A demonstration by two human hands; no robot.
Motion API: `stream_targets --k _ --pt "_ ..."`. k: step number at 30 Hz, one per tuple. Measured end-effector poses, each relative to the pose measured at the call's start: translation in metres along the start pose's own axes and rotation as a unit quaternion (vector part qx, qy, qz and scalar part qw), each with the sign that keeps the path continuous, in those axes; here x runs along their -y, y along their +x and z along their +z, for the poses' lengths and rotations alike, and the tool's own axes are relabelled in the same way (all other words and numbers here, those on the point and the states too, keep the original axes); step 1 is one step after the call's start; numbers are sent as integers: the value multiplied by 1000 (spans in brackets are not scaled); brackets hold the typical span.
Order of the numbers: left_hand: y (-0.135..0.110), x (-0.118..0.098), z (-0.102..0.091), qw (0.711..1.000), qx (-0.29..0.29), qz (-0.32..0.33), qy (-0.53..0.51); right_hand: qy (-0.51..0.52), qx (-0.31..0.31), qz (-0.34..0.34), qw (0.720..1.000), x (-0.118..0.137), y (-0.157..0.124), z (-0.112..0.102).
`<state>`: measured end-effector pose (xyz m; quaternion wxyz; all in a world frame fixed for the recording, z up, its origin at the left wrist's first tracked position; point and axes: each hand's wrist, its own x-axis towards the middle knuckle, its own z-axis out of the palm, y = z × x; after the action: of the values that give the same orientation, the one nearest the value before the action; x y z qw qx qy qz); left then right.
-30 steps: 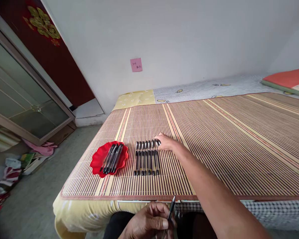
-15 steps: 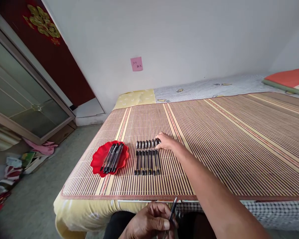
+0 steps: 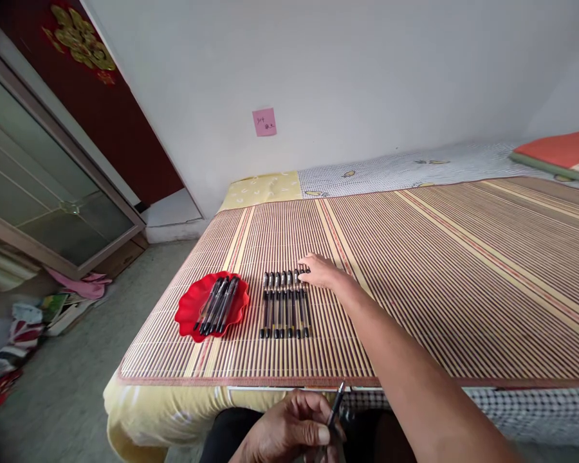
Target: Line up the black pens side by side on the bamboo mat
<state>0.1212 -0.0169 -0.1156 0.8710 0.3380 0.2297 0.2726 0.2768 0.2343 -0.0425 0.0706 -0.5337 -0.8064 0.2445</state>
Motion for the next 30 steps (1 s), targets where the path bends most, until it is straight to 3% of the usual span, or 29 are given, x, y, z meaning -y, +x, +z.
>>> stream_targets --k 9,30 --pt "2 0 1 1000 1 11 -7 -13 3 -18 1000 19 2 6" --pt "3 -1 3 1000 -5 14 1 6 -21 -10 1000 11 1 6"
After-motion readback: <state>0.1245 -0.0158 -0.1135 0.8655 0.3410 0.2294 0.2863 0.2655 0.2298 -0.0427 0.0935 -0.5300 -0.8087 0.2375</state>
